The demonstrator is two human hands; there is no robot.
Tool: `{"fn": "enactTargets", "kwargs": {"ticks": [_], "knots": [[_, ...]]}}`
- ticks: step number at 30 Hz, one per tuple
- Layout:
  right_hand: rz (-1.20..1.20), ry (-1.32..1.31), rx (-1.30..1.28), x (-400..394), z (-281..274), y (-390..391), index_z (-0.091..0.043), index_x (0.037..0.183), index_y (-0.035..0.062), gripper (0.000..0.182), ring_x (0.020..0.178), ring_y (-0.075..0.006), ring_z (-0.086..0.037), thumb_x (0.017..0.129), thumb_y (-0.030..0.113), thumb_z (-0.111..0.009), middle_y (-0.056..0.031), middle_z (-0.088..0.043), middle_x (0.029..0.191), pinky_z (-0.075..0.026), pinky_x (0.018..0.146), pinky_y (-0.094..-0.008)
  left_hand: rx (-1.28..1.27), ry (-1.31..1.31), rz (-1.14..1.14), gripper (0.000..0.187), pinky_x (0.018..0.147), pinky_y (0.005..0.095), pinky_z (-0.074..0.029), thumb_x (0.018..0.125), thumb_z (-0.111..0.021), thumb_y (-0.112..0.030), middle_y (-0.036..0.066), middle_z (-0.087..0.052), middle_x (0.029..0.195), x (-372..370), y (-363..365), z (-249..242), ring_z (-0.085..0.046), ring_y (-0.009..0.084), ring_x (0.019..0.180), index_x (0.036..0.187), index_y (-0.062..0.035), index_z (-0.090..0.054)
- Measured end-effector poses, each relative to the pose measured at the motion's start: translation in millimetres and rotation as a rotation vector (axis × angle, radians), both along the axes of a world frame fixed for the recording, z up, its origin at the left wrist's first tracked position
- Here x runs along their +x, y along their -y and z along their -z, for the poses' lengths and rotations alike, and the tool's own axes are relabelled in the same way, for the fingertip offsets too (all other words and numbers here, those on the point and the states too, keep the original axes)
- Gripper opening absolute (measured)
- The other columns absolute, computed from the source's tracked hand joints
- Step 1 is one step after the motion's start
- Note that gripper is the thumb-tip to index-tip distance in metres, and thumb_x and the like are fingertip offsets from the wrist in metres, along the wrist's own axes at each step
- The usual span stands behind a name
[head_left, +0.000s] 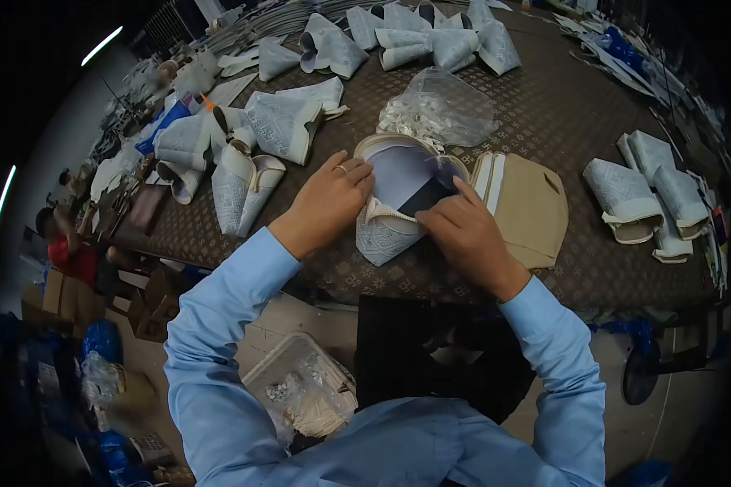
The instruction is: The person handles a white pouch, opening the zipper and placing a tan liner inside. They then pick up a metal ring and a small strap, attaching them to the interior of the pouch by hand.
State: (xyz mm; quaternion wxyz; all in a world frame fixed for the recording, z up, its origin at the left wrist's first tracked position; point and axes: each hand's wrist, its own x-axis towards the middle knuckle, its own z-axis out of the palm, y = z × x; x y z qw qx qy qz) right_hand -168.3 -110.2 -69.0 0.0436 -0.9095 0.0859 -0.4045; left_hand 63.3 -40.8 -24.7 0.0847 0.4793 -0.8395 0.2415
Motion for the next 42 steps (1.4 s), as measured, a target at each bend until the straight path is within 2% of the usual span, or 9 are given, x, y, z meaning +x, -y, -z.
{"fn": "enactTargets", "kwargs": {"ticks": [5, 8, 13, 15, 17, 20, 27, 35, 42], "knots": [[-0.003, 0.046, -0.102, -0.3, 13.4, -39.7, -0.062, 0.095, 0.0043, 0.02, 0.076, -0.0199, -0.057, 0.075, 0.007, -0.06, -0.004, -0.057, 0.079, -0.045, 0.09, -0.0457, 0.07, -0.042, 0.03, 0.024, 0.1, 0.0376, -0.037, 0.076, -0.055, -0.004, 0.014, -0.063, 0.106, -5.0, -25.7, -26.1, -0.057, 0.0274, 0.106, 0.098, -0.0032, -0.064], [-0.006, 0.058, -0.101, 12.6, 17.5, -55.1, -0.062, 0.098, 0.0014, 0.025, 0.078, -0.0206, -0.057, 0.074, 0.01, -0.06, -0.0061, -0.057, 0.082, -0.046, 0.086, -0.0449, 0.082, -0.483, 0.05, 0.018, 0.086, 0.0391, -0.046, 0.079, -0.058, -0.011, 0.017, -0.065, 0.094, -30.1, -18.2, -42.2, -0.062, 0.0318, 0.09, 0.092, -0.0001, -0.065], [0.017, 0.104, -0.105, 35.9, 18.9, -63.2, -0.06, 0.099, -0.0025, 0.027, 0.083, -0.0215, -0.057, 0.076, 0.013, -0.057, -0.0095, -0.057, 0.083, -0.045, 0.087, -0.04, 0.698, -0.71, -0.382, 0.066, 0.053, 0.0397, -0.044, 0.08, -0.059, -0.057, 0.022, -0.058, 0.06, -55.3, 31.9, -6.2, -0.06, 0.0315, 0.056, 0.072, 0.0083, -0.063], [-0.068, 0.152, -0.13, 29.5, 11.4, -64.0, -0.061, 0.099, -0.0029, 0.028, 0.087, -0.0228, -0.058, 0.076, 0.012, -0.058, -0.0113, -0.059, 0.089, -0.046, 0.087, -0.0403, 0.931, -0.888, -0.549, 0.065, 0.06, 0.0308, -0.048, 0.077, -0.065, -0.054, 0.012, -0.065, 0.073, -62.0, 50.9, 11.1, -0.059, 0.0172, 0.064, 0.086, 0.0096, -0.063], [-0.234, 0.176, -0.164, 16.6, 2.5, -61.0, -0.062, 0.098, -0.0032, 0.026, 0.093, -0.0256, -0.06, 0.075, 0.009, -0.059, -0.0148, -0.061, 0.097, -0.048, 0.084, -0.0411, 0.848, -1.264, -0.353, 0.051, 0.062, 0.0312, -0.048, 0.073, -0.069, -0.043, 0.014, -0.065, 0.074, -80.3, 38.6, 3.0, -0.061, 0.02, 0.067, 0.083, 0.0074, -0.064], [-0.261, 0.27, -0.036, -16.1, 3.5, -41.8, -0.063, 0.098, -0.0034, 0.027, 0.085, -0.0308, -0.063, 0.071, -0.005, -0.063, -0.0178, -0.063, 0.088, -0.051, 0.076, -0.0423, 0.712, -1.037, -0.45, 0.027, 0.063, 0.04, -0.049, 0.068, -0.062, -0.013, 0.026, -0.064, 0.077, -93.2, 30.3, 1.4, -0.064, 0.0363, 0.072, 0.082, 0.0105, -0.062], [-0.008, -0.062, -0.073, -15.9, -55.4, -18.9, -0.052, 0.119, 0.0002, 0.048, 0.108, -0.0364, -0.051, 0.073, 0.0, -0.066, -0.0189, -0.053, 0.116, -0.041, 0.096, -0.0455, 0.425, -0.308, -0.127, 0.013, 0.058, 0.0446, -0.05, 0.066, -0.064, -0.008, 0.017, -0.064, 0.069, -85.4, -15.0, -12.4, -0.065, 0.0327, 0.069, 0.075, 0.0008, -0.059], [0.089, -0.652, 0.2, 25.2, -48.3, -0.5, -0.067, 0.095, 0.0023, 0.034, 0.078, -0.0357, -0.062, 0.065, 0.016, -0.076, -0.0171, -0.063, 0.075, -0.048, 0.071, -0.0415, 0.499, -0.351, -0.273, 0.013, 0.06, 0.0431, -0.05, 0.065, -0.065, -0.006, 0.019, -0.065, 0.079, -44.4, -16.2, 1.2, -0.064, 0.0357, 0.075, 0.077, -0.0006, -0.064], [0.033, -0.731, 0.417, 50.8, -44.1, 7.5, -0.069, 0.086, 0.0006, 0.03, 0.072, -0.0347, -0.063, 0.066, 0.021, -0.077, -0.0185, -0.065, 0.077, -0.049, 0.065, -0.0423, 0.319, -0.704, -0.175, 0.03, 0.066, 0.0464, -0.047, 0.069, -0.063, -0.004, 0.019, -0.064, 0.084, -35.9, -24.9, 35.4, -0.061, 0.0378, 0.08, 0.097, 0.0001, -0.054]]}}
